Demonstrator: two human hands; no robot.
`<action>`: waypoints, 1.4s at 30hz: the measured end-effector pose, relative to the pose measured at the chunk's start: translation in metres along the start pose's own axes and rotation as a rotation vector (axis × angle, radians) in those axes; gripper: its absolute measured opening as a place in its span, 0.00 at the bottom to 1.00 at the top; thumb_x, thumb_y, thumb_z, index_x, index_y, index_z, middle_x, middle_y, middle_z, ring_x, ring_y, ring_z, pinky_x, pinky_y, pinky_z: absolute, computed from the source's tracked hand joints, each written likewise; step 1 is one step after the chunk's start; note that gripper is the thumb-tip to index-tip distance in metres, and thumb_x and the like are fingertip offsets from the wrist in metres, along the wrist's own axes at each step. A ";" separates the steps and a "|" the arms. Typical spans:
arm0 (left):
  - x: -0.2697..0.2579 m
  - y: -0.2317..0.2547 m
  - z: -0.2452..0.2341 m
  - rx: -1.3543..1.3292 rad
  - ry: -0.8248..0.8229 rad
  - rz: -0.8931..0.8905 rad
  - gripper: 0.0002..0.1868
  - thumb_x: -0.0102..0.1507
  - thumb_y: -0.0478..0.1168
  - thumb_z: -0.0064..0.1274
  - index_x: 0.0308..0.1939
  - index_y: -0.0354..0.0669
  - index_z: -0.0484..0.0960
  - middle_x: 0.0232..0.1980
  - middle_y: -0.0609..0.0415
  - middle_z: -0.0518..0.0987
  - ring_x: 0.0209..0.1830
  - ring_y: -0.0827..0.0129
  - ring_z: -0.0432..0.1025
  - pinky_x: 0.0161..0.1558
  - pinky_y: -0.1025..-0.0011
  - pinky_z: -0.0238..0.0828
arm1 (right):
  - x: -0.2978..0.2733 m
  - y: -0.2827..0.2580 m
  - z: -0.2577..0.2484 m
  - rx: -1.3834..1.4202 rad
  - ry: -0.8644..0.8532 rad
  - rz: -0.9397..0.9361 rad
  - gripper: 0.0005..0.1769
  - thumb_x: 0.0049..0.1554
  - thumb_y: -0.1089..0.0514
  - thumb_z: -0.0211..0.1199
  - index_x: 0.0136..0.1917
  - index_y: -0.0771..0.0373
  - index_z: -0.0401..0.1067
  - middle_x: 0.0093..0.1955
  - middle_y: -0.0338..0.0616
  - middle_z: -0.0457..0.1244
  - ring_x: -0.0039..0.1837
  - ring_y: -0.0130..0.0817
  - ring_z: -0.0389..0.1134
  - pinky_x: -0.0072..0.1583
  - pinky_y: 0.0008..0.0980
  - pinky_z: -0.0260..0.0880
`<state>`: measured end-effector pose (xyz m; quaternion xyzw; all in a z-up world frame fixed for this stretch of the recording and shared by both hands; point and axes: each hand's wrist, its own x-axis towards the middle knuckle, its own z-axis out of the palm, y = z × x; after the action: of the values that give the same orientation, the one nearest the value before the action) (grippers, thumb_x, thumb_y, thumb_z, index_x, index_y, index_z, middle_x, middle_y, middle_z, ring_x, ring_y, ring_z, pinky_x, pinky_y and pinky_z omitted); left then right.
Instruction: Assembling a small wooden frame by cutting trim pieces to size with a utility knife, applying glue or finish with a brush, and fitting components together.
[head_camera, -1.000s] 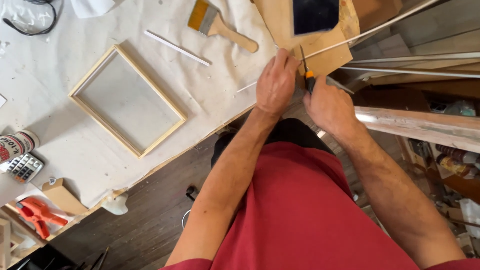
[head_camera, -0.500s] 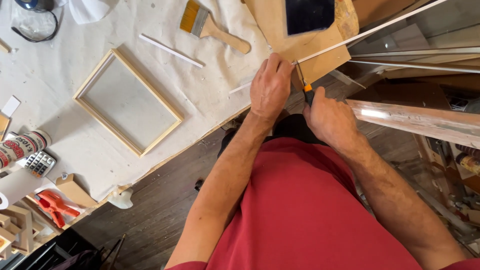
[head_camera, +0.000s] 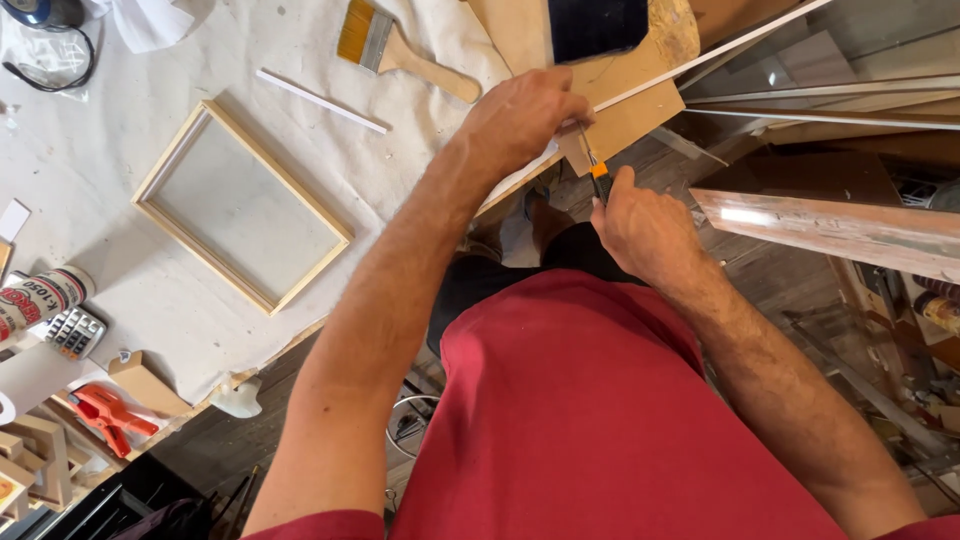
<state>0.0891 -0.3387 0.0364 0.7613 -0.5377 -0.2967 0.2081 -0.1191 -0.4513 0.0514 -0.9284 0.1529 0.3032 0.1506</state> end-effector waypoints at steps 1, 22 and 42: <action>0.002 0.000 -0.003 -0.029 -0.054 -0.015 0.13 0.65 0.31 0.55 0.49 0.49 0.89 0.37 0.55 0.73 0.38 0.58 0.74 0.36 0.58 0.72 | 0.000 -0.002 -0.003 0.035 -0.051 0.037 0.18 0.70 0.45 0.50 0.49 0.62 0.58 0.30 0.50 0.67 0.29 0.56 0.67 0.40 0.56 0.69; 0.007 -0.004 0.004 -0.051 -0.030 -0.056 0.10 0.65 0.35 0.58 0.47 0.51 0.91 0.40 0.57 0.78 0.41 0.61 0.77 0.39 0.59 0.76 | 0.001 0.005 0.008 -0.058 0.024 -0.025 0.20 0.70 0.44 0.51 0.46 0.61 0.57 0.27 0.46 0.63 0.25 0.50 0.63 0.30 0.51 0.64; -0.007 0.003 0.009 -0.011 0.078 -0.043 0.13 0.69 0.46 0.55 0.52 0.50 0.89 0.35 0.56 0.68 0.37 0.58 0.72 0.35 0.56 0.71 | 0.006 -0.005 -0.131 0.285 0.141 0.279 0.19 0.74 0.49 0.50 0.64 0.69 0.59 0.41 0.53 0.67 0.36 0.47 0.69 0.38 0.48 0.74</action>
<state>0.0790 -0.3328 0.0330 0.7824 -0.5111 -0.2741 0.2269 -0.0452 -0.4971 0.1501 -0.8865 0.3316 0.2308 0.2257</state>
